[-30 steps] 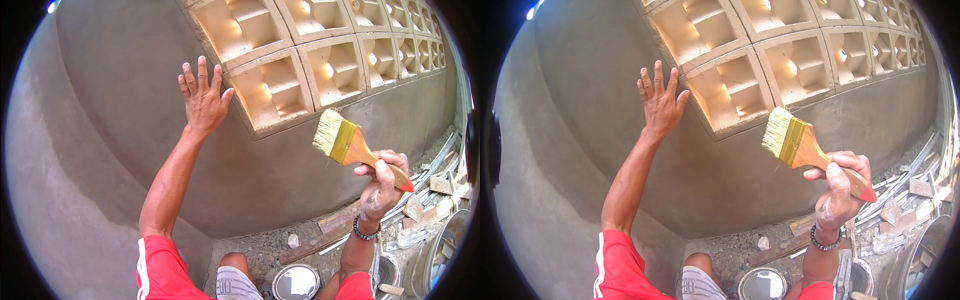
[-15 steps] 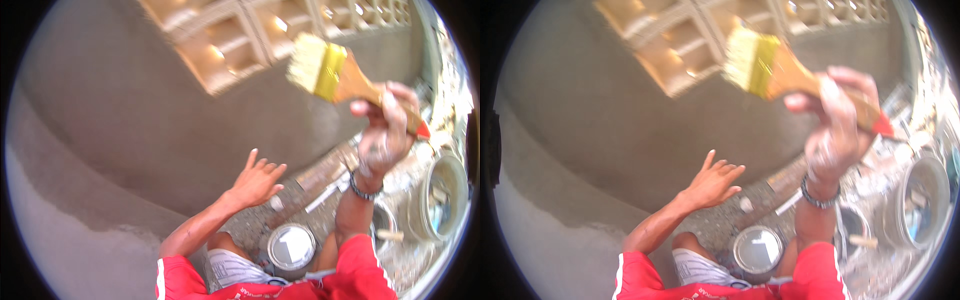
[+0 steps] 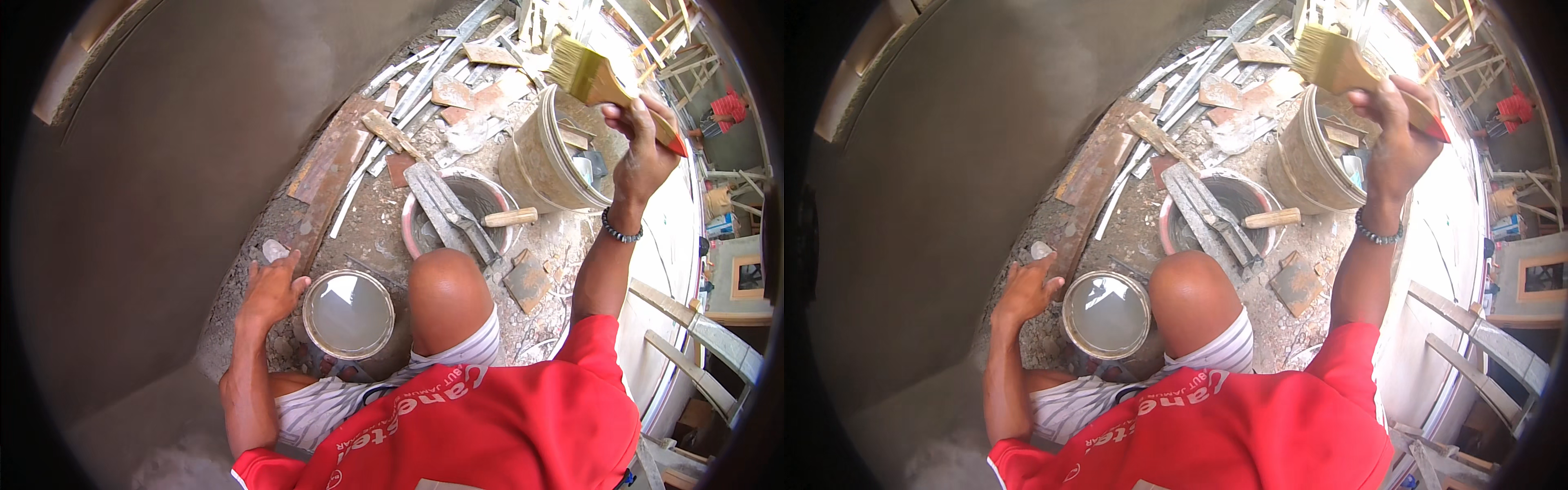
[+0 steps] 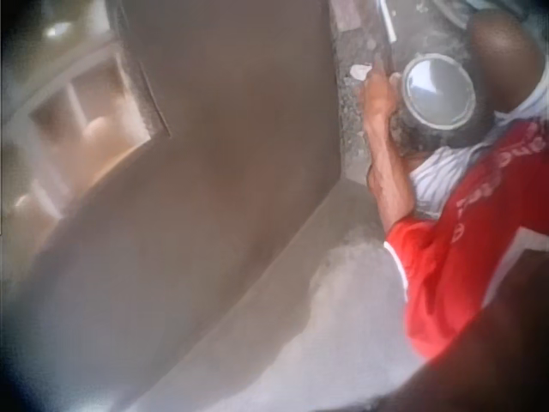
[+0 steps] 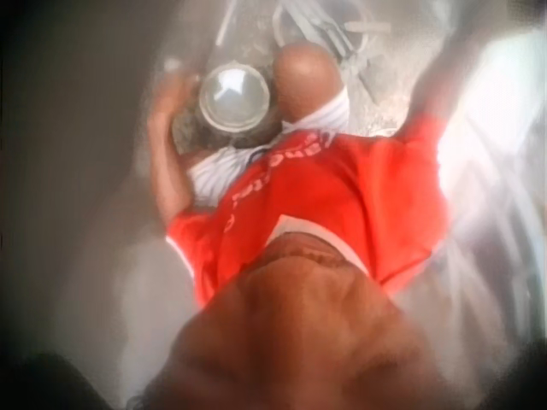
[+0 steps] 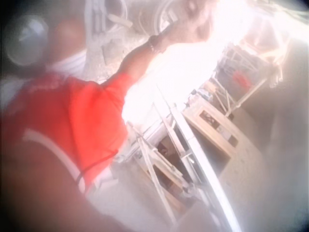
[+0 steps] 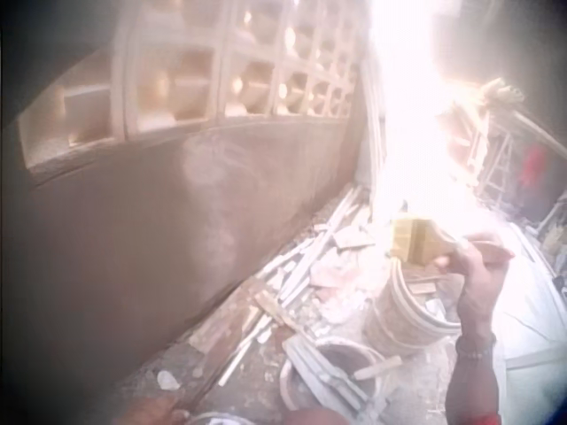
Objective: The person smooths a freshly plastered wall using a sponge and then applies a liquid with a brush. The person works on a curved wall section with decorative blocks, repeatedly rubbing the surface and brushing the edges.
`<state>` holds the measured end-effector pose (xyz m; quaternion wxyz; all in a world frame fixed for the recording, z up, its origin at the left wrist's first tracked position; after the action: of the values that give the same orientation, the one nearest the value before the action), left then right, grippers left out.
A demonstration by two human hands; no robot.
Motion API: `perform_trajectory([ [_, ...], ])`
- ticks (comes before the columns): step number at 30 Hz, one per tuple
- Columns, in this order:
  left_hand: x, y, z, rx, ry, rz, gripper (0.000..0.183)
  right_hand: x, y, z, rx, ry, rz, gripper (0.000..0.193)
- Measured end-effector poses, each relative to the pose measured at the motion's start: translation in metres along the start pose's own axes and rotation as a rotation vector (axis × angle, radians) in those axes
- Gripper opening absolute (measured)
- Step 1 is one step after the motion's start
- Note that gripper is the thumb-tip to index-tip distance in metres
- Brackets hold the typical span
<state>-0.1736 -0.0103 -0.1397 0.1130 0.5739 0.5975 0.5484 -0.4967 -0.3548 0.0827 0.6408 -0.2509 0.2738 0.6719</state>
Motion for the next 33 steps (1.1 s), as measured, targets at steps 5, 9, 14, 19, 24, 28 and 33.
perform_trajectory([
  [5, -0.009, 0.014, 0.0, 0.011, -0.036, -0.041, 0.057, -0.013, 0.097, -0.057, 0.306, -0.166, -0.225, 0.018],
  [9, -0.016, 0.01, -0.002, 0.01, -0.055, -0.027, 0.057, -0.022, 0.142, -0.114, 0.489, -0.281, -0.235, 0.019],
  [14, -0.021, 0.01, -0.011, 0.017, -0.067, -0.005, 0.056, -0.032, 0.171, -0.135, 1.153, -0.058, -0.243, 0.035],
  [19, -0.016, 0.009, -0.005, -0.008, -0.02, -0.023, 0.057, 0.033, 0.078, -0.095, 0.847, -0.033, 0.03, 0.041],
  [24, -0.028, 0.007, -0.017, -0.014, -0.035, 0.026, 0.057, 0.141, 0.019, -0.128, 0.695, -0.362, 0.683, 0.029],
  [28, -0.026, 0.002, -0.014, -0.019, -0.071, -0.006, 0.057, 0.171, 0.005, -0.154, 0.896, -0.255, 0.947, 0.027],
  [33, -0.027, 0.002, -0.013, -0.015, -0.067, 0.0, 0.057, 0.207, -0.016, -0.188, 1.229, -0.116, 1.384, 0.023],
])
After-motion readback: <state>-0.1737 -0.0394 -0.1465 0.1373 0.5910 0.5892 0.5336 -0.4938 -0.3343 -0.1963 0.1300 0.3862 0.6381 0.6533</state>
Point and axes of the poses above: each hand's wrist, its own x-axis away from the middle knuckle, its own y-axis out of the back of the hand, z = x × y, the point moved 5 cm from there along -x, towards the middle knuckle, and after that the axes turned 3 degrees about -y, right-handed, at the moved point
